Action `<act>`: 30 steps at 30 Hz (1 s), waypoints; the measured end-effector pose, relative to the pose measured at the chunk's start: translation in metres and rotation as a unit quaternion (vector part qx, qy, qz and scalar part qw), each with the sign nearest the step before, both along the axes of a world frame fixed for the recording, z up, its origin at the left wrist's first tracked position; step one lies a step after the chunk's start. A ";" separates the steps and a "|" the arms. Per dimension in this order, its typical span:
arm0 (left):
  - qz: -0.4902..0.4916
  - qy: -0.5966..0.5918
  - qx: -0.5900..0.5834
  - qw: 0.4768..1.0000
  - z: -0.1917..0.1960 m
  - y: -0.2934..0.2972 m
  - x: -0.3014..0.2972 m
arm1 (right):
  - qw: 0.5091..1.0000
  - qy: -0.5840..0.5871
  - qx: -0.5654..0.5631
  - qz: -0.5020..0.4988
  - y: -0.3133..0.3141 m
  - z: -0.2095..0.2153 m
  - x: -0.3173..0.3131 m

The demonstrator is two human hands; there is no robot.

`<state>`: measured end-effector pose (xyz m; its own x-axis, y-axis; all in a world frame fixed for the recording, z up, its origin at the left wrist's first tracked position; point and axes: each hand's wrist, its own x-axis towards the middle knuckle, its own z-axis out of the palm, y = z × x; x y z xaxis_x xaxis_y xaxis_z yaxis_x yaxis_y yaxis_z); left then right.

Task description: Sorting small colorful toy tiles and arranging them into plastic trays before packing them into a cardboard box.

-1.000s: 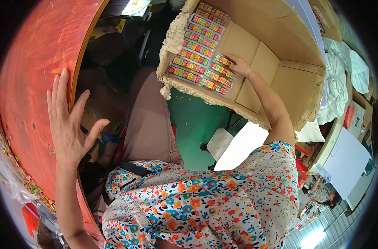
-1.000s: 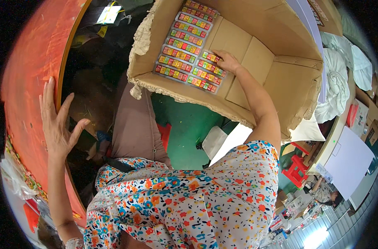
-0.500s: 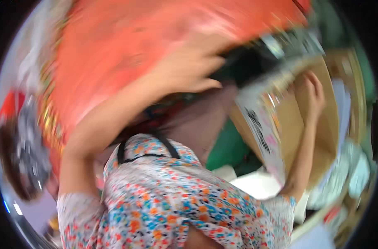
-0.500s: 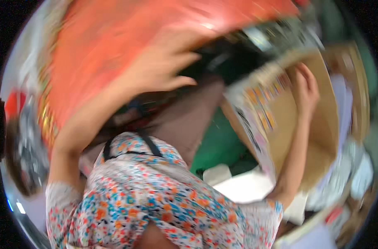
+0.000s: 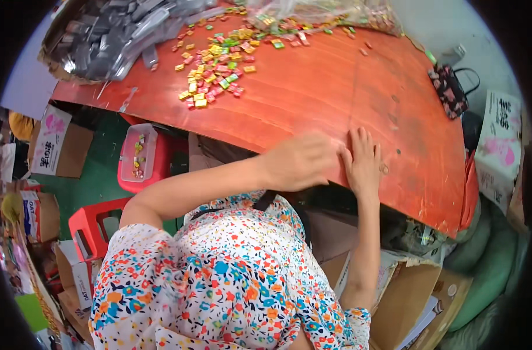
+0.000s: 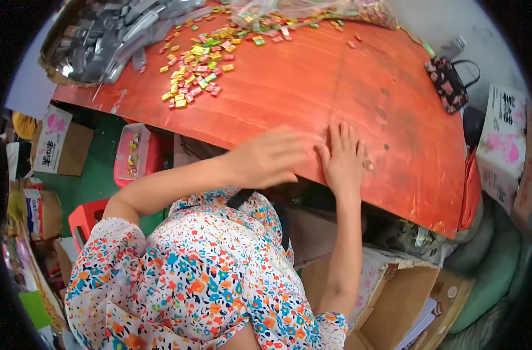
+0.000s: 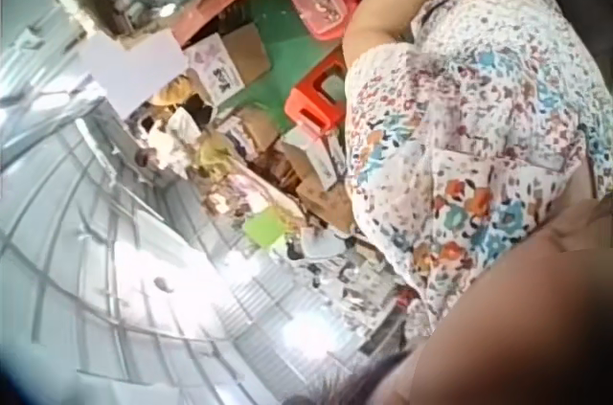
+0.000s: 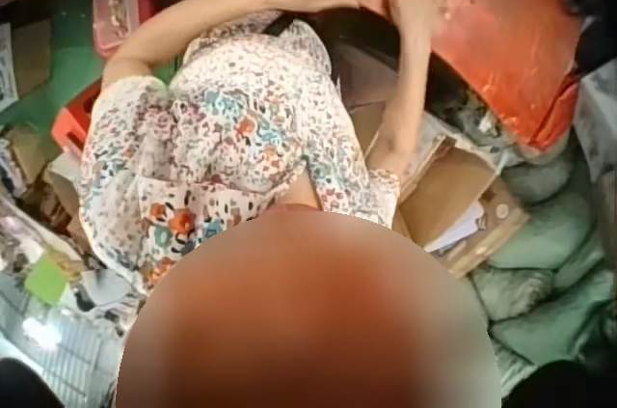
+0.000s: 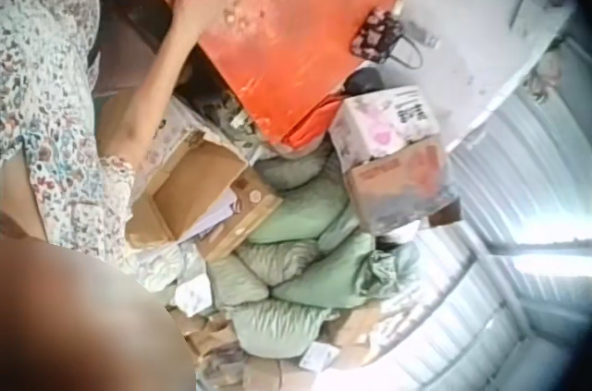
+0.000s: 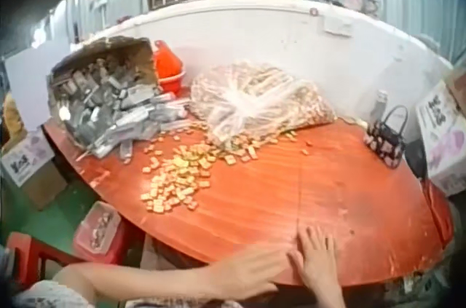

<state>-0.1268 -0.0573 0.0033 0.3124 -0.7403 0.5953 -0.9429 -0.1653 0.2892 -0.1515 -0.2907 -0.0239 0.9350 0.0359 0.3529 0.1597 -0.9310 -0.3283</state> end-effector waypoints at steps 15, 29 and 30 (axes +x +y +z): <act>0.498 0.083 0.248 0.827 -0.004 0.123 0.159 | 0.996 0.013 -0.073 -0.051 0.007 0.000 0.001; 0.319 -0.091 0.189 0.924 -0.028 0.096 0.167 | 0.998 -0.009 -0.030 -0.053 0.006 0.005 0.001; 0.308 -0.067 0.188 0.930 -0.028 0.093 0.165 | 0.998 0.000 -0.024 -0.061 0.005 0.008 -0.002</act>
